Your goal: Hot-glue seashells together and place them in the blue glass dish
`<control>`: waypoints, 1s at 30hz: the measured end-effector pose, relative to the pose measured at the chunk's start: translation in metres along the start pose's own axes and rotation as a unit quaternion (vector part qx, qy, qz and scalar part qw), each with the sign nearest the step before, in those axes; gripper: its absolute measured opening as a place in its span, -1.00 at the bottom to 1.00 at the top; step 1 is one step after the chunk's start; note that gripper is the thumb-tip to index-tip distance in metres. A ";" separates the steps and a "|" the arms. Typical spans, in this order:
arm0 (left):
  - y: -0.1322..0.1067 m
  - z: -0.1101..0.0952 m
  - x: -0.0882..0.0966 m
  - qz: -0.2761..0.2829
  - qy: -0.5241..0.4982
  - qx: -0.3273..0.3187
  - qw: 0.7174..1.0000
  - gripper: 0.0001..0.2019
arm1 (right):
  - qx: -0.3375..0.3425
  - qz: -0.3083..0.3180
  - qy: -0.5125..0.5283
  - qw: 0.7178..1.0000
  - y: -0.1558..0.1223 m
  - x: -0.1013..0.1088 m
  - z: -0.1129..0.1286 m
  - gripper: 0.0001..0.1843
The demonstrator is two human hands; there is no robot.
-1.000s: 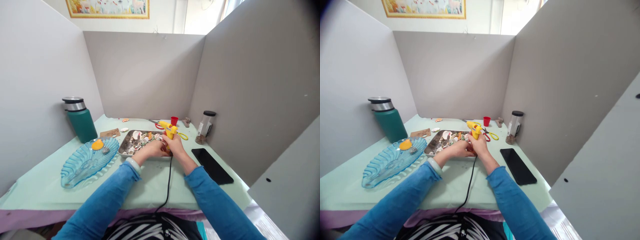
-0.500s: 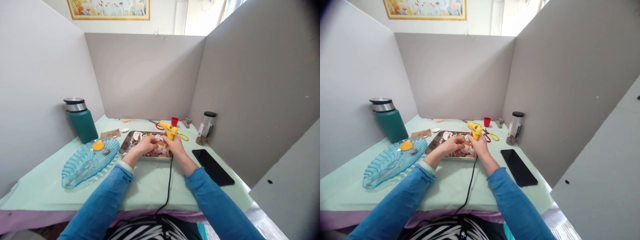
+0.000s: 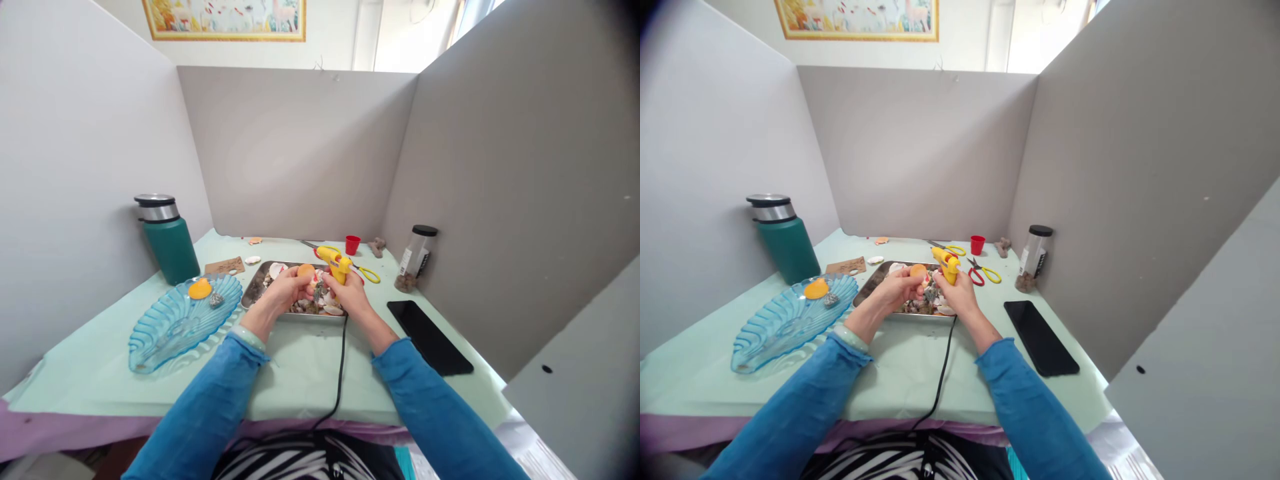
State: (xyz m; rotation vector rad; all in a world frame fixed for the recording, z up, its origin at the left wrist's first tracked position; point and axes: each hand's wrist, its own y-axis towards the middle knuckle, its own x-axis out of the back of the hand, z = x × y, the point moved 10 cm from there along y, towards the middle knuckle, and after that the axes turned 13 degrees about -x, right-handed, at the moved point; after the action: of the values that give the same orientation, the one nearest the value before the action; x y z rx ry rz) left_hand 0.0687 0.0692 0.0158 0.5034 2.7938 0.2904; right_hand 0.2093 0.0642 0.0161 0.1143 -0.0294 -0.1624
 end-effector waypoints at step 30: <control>-0.002 0.004 0.000 -0.008 0.123 -0.021 0.992 -0.77 | 0.017 0.018 0.017 1.000 -0.007 -0.004 0.010 -0.56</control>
State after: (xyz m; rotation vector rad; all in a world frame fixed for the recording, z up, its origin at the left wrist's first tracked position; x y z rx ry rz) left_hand 0.0697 0.0677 0.0119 0.4632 3.0203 0.4339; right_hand 0.2042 0.0568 0.0255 0.1506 0.0006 -0.1248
